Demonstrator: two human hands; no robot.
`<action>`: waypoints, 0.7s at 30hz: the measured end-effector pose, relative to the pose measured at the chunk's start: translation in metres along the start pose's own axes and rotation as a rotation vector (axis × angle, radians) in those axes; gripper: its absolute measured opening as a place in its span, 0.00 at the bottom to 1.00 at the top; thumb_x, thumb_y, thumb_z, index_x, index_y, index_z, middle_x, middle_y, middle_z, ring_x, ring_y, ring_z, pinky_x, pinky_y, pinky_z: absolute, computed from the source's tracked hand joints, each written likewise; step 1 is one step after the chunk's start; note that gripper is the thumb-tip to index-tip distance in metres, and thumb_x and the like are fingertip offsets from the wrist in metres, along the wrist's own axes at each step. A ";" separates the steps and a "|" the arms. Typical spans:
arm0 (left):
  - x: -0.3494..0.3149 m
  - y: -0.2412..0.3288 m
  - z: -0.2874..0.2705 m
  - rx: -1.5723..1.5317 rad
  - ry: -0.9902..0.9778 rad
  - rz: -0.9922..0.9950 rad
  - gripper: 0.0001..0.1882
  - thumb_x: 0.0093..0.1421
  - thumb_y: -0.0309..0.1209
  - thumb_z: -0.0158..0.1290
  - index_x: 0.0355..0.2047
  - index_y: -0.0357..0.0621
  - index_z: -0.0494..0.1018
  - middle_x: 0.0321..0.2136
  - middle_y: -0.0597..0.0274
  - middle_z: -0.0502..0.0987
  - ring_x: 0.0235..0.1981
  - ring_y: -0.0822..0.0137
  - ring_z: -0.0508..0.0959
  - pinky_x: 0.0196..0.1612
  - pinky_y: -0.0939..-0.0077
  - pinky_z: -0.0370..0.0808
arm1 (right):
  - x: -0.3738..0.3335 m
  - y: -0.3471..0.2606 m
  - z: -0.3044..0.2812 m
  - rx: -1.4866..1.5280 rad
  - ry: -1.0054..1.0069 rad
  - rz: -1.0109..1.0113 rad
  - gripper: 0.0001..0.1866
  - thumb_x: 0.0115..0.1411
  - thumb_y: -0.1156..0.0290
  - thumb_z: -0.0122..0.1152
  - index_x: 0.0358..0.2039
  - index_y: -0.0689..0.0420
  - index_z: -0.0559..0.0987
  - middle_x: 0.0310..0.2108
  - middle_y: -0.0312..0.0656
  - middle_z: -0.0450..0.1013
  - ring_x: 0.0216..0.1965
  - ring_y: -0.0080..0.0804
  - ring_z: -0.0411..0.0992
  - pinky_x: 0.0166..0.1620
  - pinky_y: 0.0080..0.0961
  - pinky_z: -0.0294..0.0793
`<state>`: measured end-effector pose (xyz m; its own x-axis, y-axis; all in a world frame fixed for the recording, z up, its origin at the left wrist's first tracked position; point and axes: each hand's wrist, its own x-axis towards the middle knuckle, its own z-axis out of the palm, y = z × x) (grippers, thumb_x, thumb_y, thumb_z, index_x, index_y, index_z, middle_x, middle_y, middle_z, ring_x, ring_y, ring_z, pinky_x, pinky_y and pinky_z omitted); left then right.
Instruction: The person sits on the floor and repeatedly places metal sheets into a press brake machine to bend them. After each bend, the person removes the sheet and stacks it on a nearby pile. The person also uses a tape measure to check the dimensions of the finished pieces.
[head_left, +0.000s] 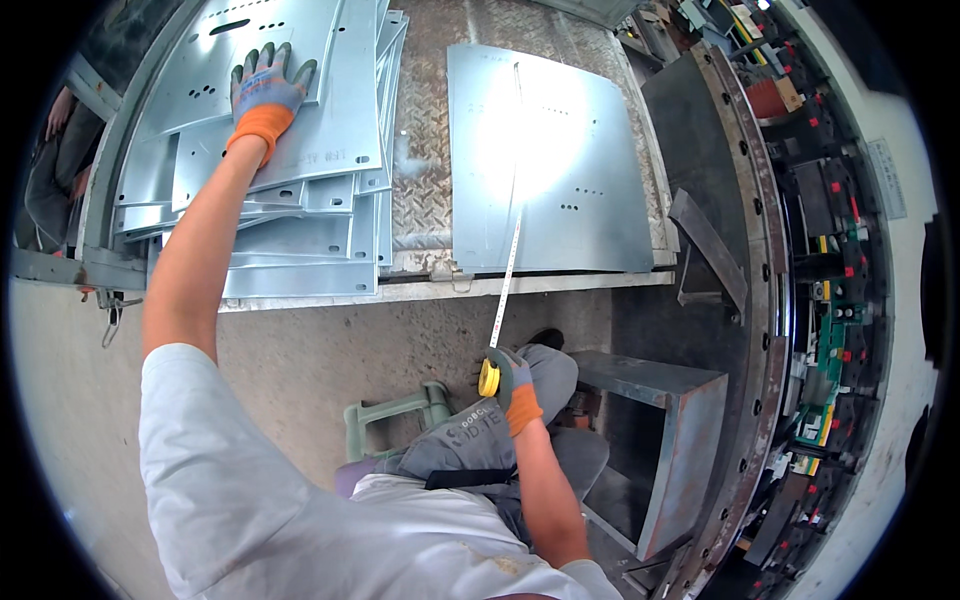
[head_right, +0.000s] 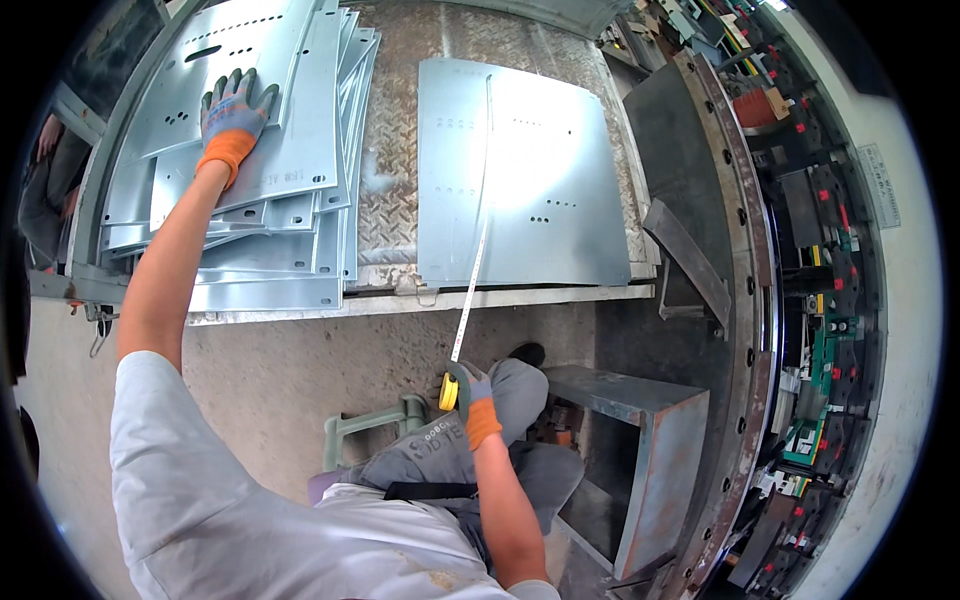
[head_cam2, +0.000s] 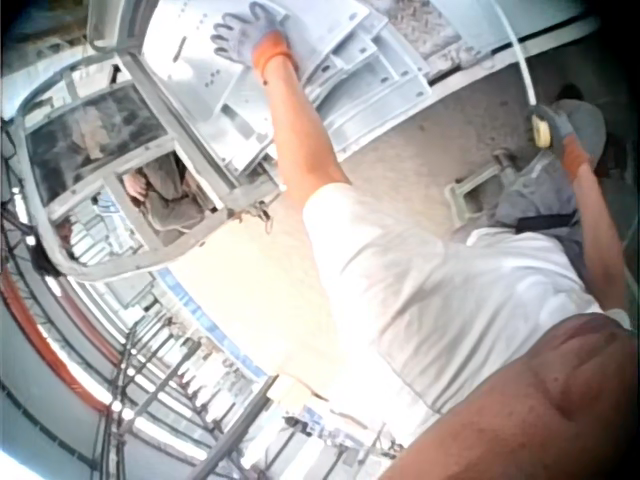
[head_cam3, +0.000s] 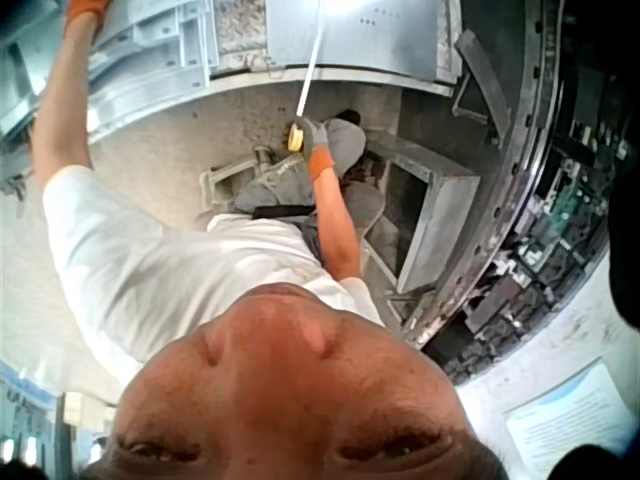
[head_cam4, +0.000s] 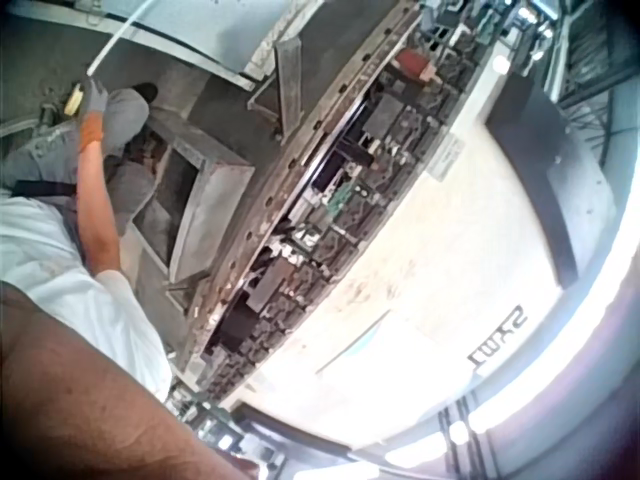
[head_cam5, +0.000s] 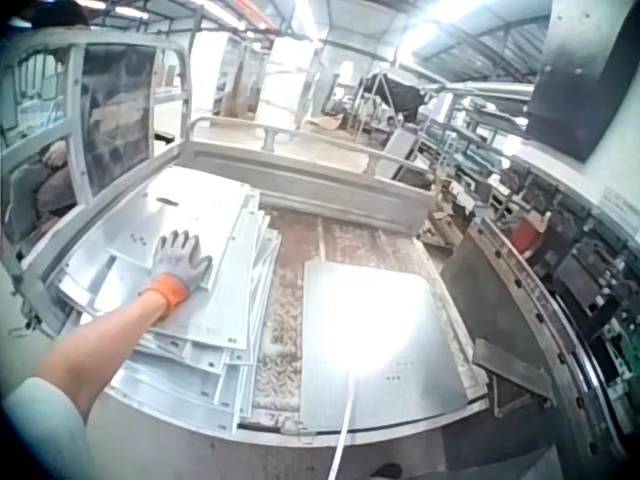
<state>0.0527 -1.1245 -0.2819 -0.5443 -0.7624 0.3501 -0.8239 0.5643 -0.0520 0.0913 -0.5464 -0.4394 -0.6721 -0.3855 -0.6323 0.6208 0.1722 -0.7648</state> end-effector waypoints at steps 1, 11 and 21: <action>-0.002 0.001 -0.001 0.005 -0.008 -0.005 0.39 0.62 0.64 0.40 0.67 0.59 0.60 0.69 0.63 0.57 0.72 0.61 0.51 0.73 0.59 0.45 | -0.009 -0.016 0.011 0.069 0.015 0.077 0.12 0.62 0.69 0.59 0.42 0.62 0.79 0.32 0.42 0.78 0.30 0.30 0.77 0.35 0.26 0.78; 0.005 0.001 0.004 0.008 -0.032 -0.023 0.38 0.62 0.65 0.40 0.68 0.64 0.59 0.71 0.68 0.54 0.72 0.59 0.50 0.72 0.56 0.49 | 0.030 0.021 0.008 0.052 -0.065 0.115 0.15 0.63 0.69 0.59 0.47 0.65 0.76 0.31 0.49 0.78 0.27 0.43 0.79 0.29 0.39 0.83; 0.004 -0.004 0.010 -0.023 0.010 0.004 0.39 0.62 0.65 0.40 0.67 0.59 0.60 0.70 0.64 0.56 0.72 0.61 0.51 0.73 0.58 0.46 | 0.028 -0.032 0.051 0.062 -0.114 0.276 0.19 0.62 0.68 0.62 0.51 0.63 0.75 0.30 0.44 0.76 0.25 0.43 0.78 0.27 0.39 0.81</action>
<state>0.0521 -1.1336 -0.2899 -0.5463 -0.7568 0.3589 -0.8176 0.5748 -0.0324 0.0731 -0.6085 -0.4263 -0.4271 -0.4319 -0.7944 0.7995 0.2300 -0.5549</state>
